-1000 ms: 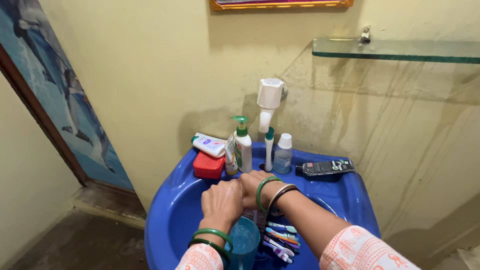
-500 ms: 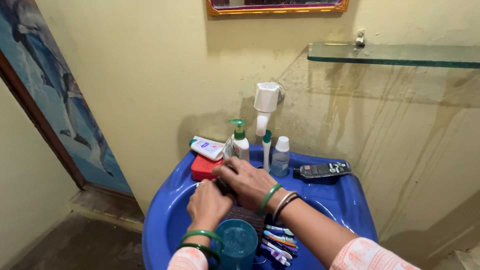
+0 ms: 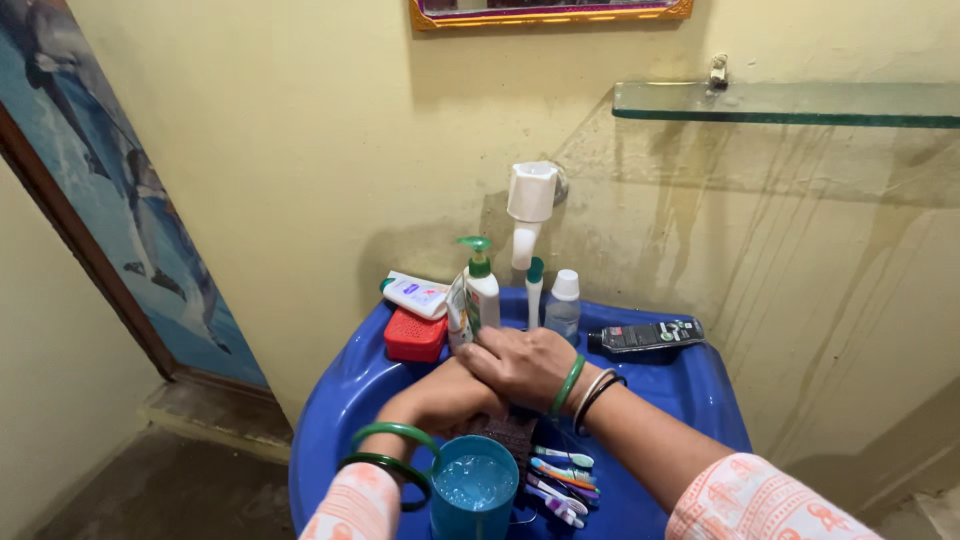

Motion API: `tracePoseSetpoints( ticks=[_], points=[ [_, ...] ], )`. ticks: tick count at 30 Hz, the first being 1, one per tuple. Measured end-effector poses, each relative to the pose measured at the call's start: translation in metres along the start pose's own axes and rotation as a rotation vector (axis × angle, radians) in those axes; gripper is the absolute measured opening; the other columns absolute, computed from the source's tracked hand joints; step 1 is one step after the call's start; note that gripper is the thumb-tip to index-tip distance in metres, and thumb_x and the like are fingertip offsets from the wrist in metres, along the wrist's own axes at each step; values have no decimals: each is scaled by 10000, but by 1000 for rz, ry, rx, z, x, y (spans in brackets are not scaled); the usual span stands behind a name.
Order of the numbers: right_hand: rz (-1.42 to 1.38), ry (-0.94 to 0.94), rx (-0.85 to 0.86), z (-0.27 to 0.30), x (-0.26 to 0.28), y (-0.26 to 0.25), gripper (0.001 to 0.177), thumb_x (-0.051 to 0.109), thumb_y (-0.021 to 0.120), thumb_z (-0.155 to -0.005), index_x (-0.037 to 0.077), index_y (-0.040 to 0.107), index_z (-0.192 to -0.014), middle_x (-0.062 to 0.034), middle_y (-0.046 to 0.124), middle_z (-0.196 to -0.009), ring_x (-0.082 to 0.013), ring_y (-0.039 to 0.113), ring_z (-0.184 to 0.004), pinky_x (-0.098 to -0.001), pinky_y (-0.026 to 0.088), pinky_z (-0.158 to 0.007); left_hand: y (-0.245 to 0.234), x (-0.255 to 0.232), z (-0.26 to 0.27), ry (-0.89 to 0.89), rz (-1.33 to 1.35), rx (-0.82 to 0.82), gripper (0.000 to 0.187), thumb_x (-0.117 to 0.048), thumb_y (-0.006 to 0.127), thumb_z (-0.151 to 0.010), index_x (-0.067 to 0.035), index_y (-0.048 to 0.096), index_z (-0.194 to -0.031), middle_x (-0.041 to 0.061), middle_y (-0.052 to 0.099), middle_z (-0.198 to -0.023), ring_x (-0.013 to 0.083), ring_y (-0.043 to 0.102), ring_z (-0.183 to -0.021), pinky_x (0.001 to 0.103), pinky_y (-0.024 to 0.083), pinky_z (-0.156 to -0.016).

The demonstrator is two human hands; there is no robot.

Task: The person cleans a glass shelf mounted on a bathroom wall. They first scrub the shelf with a brush and cleaning paste, then rinse the brush in a blue sink. Finally, they wipe the shelf dry with a cloth.

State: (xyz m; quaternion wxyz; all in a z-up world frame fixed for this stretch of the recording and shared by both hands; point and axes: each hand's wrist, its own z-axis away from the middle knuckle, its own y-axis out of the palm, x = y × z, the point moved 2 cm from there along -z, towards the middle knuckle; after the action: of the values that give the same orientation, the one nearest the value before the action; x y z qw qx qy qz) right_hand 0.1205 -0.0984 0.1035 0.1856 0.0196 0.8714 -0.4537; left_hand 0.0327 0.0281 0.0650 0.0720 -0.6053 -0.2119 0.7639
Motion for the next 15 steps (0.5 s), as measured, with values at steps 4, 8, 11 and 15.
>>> tracePoseSetpoints(
  ticks=[4,8,11,15],
  points=[
    [15,151,139,-4,-2,7,158,200,681,-795,112,638,-919,-94,699,-731,-328,724,-678,-462,567,-561,14,-13,-1,-66,-520,-392,239,-230,779,-756,-60,742,-919,238,717,-1017,426,684,-993,490,555,-851],
    [-77,376,325,-12,2,8,165,249,685,-832,126,672,-941,-163,720,-778,-392,717,-753,-518,567,-641,19,-22,19,-196,-560,-557,444,-214,718,-820,-23,572,-1193,268,707,-1113,445,676,-1076,537,547,-933],
    [-195,472,425,-19,7,8,207,288,717,-786,137,709,-929,-194,725,-832,-416,706,-810,-530,564,-717,19,-25,27,-177,-679,-566,574,-251,753,-822,-1,460,-1247,260,715,-1076,436,693,-1042,530,565,-900],
    [-292,508,533,-21,5,11,229,274,743,-734,106,741,-889,-196,732,-873,-405,708,-863,-510,574,-766,22,-19,30,-109,-781,-568,564,-292,790,-806,-33,440,-1164,242,717,-1008,432,709,-972,534,579,-821]
  ],
)
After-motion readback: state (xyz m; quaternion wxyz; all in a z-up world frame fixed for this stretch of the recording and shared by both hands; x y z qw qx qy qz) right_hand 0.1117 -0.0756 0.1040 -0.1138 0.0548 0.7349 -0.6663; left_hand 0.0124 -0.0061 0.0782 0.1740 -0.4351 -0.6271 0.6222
